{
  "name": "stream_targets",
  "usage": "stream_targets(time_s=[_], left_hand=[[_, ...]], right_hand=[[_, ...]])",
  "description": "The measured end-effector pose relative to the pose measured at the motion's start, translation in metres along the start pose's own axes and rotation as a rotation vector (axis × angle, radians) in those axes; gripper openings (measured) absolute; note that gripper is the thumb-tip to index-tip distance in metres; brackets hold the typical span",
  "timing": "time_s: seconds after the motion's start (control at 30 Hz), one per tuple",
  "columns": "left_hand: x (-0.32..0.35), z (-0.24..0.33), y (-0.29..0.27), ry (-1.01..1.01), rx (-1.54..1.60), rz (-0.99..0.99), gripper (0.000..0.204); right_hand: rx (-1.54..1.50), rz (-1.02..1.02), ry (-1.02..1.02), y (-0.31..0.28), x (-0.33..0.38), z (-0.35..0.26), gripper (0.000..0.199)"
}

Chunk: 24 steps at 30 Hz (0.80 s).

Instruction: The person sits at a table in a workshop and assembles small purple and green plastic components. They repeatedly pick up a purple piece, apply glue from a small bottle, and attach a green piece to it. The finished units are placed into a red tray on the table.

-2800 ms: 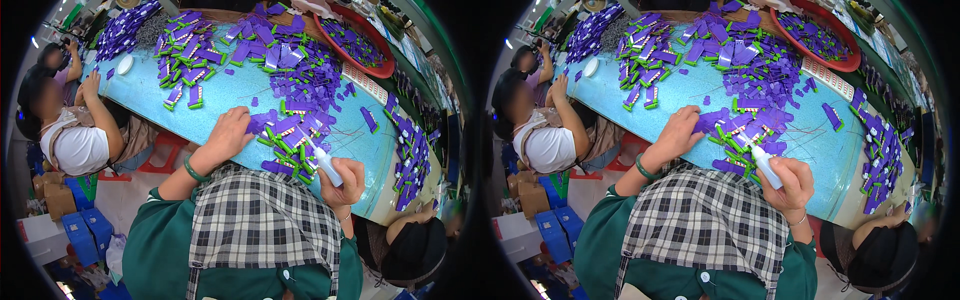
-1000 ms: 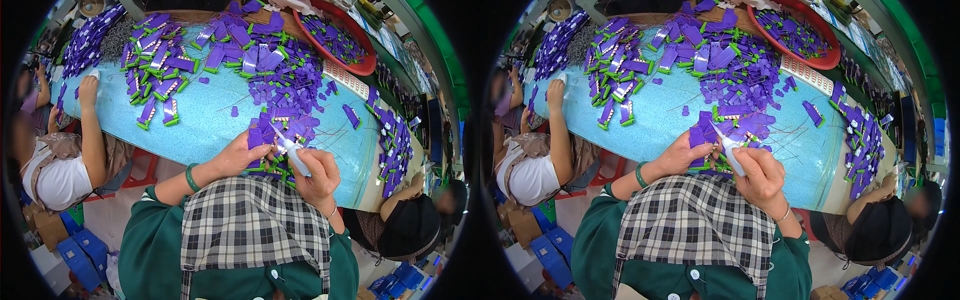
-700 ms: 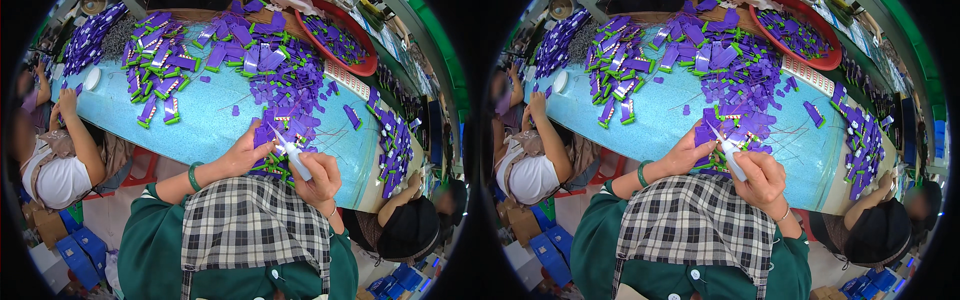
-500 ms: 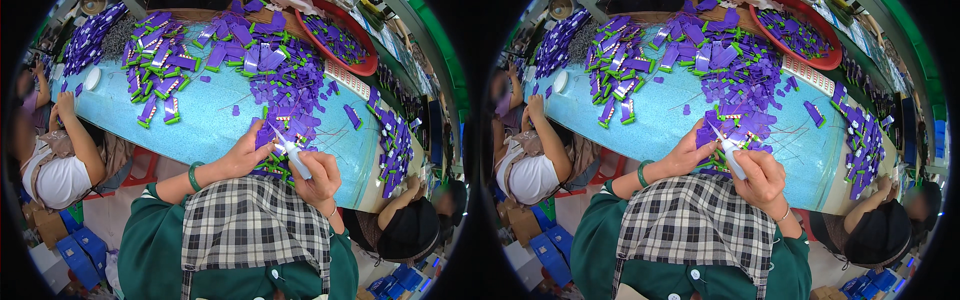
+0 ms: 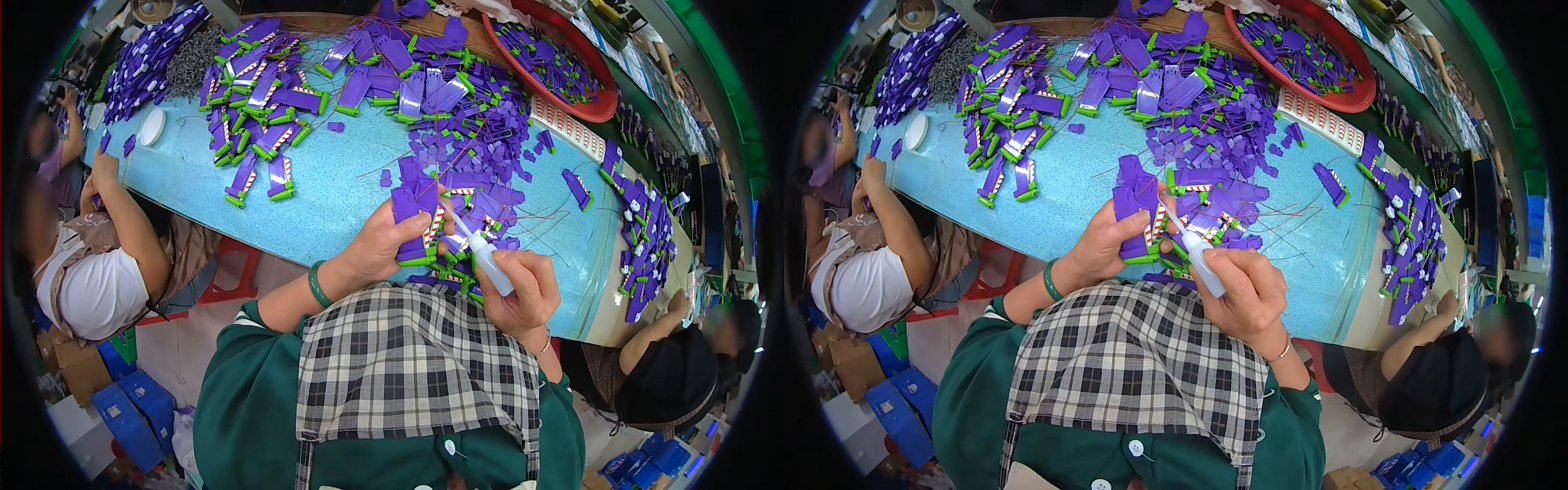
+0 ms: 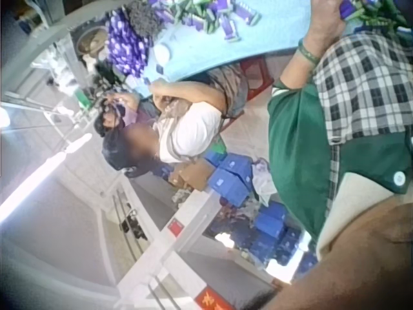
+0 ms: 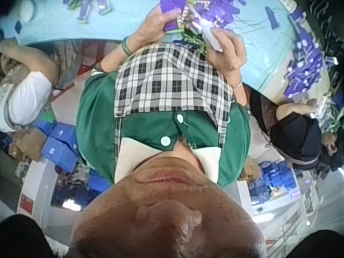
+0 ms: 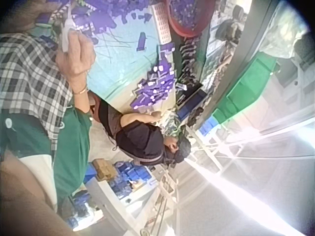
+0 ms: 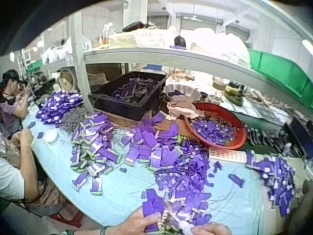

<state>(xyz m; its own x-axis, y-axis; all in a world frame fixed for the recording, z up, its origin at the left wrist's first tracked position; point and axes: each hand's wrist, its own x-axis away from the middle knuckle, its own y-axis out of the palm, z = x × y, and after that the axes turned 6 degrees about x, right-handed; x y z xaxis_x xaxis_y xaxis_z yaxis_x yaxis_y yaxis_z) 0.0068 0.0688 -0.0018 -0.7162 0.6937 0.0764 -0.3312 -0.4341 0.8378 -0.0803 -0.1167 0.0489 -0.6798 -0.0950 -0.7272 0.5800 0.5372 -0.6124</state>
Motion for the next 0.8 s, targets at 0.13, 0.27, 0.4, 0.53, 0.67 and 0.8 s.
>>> stream_targets(time_s=[0.13,0.27,0.4,0.53,0.67,0.8], left_hand=[[0.0,-0.003,0.0,0.02,-0.03,-0.012,0.043],[0.002,-0.003,0.002,0.008,-0.092,-0.045,0.044],[0.002,-0.006,-0.003,0.039,-0.191,-0.048,0.044],[0.002,-0.014,-0.003,0.165,-0.353,-0.01,0.041],[0.0,-0.012,0.001,0.216,-0.533,0.012,0.038],[-0.001,-0.011,0.002,0.222,-0.699,0.022,0.038]], right_hand=[[-0.009,-0.017,0.006,0.001,-0.002,0.0,0.04],[-0.026,-0.021,0.006,0.001,-0.003,0.0,0.039],[-0.022,-0.026,-0.023,0.001,-0.003,0.001,0.039],[0.01,-0.005,-0.013,-0.003,-0.001,-0.001,0.041],[0.005,0.01,-0.025,-0.005,-0.001,-0.002,0.042],[-0.033,0.007,-0.02,-0.002,-0.001,-0.003,0.042]])
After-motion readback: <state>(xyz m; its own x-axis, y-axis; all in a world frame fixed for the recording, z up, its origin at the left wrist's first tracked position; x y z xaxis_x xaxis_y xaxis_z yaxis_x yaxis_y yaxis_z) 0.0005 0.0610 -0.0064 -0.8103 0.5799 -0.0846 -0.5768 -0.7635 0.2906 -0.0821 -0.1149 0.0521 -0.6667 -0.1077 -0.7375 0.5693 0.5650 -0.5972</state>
